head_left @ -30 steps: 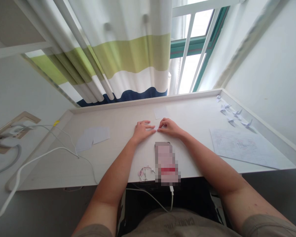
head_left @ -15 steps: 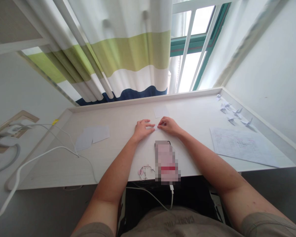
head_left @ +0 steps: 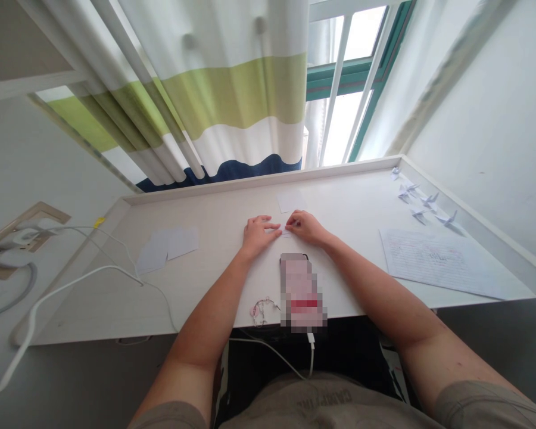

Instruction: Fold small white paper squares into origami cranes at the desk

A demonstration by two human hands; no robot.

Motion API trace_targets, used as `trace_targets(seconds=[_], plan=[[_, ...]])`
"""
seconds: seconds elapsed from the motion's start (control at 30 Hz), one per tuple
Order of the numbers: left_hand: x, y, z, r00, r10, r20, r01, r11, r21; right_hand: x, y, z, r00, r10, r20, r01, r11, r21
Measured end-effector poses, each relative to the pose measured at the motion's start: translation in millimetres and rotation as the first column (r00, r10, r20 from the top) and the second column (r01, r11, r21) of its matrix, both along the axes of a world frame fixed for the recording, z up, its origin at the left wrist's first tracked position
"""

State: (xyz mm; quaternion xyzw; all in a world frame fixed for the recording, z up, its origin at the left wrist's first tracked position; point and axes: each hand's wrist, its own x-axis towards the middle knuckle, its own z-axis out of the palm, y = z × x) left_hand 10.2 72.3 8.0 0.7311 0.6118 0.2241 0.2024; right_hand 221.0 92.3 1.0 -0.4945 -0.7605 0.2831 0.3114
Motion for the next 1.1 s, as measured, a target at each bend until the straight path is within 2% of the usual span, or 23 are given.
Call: trace_targets(seconds=[0.17, 0.37, 0.6, 0.77, 0.97, 1.1], plan=[[1.2, -1.7, 1.5, 1.0, 0.002, 0.006, -0.002, 1.0, -0.001, 7.6, -4.2, 1.8, 0.993, -0.105, -0.048, 0.104, 0.994, -0.031], [3.3, -1.3, 4.6, 1.0, 0.02, -0.009, -0.02, 1.0, -0.023, 11.9, -4.4, -4.1, 0.999, 0.003, 0.032, -0.005, 0.998, 0.057], [2.3, -1.4, 1.2, 1.0, -0.002, -0.013, 0.002, 1.0, -0.008, 14.8, -3.6, -4.9, 0.996, 0.085, 0.033, -0.086, 0.996, 0.039], [2.3, -1.7, 1.4, 1.0, -0.007, -0.012, 0.006, 0.999, -0.036, 12.1, -1.7, -5.0, 0.997, 0.05, 0.051, -0.05, 0.999, -0.017], [2.7, -1.9, 2.3, 1.0, -0.006, -0.015, 0.005, 0.999, -0.043, 6.0, 1.2, -5.5, 0.987, 0.019, 0.159, -0.019, 1.0, 0.001], [2.5, -2.3, 0.3, 1.0, -0.001, -0.012, 0.0, 1.0, -0.023, 2.9, 1.6, -5.2, 0.988, -0.018, 0.155, 0.02, 1.0, -0.01]])
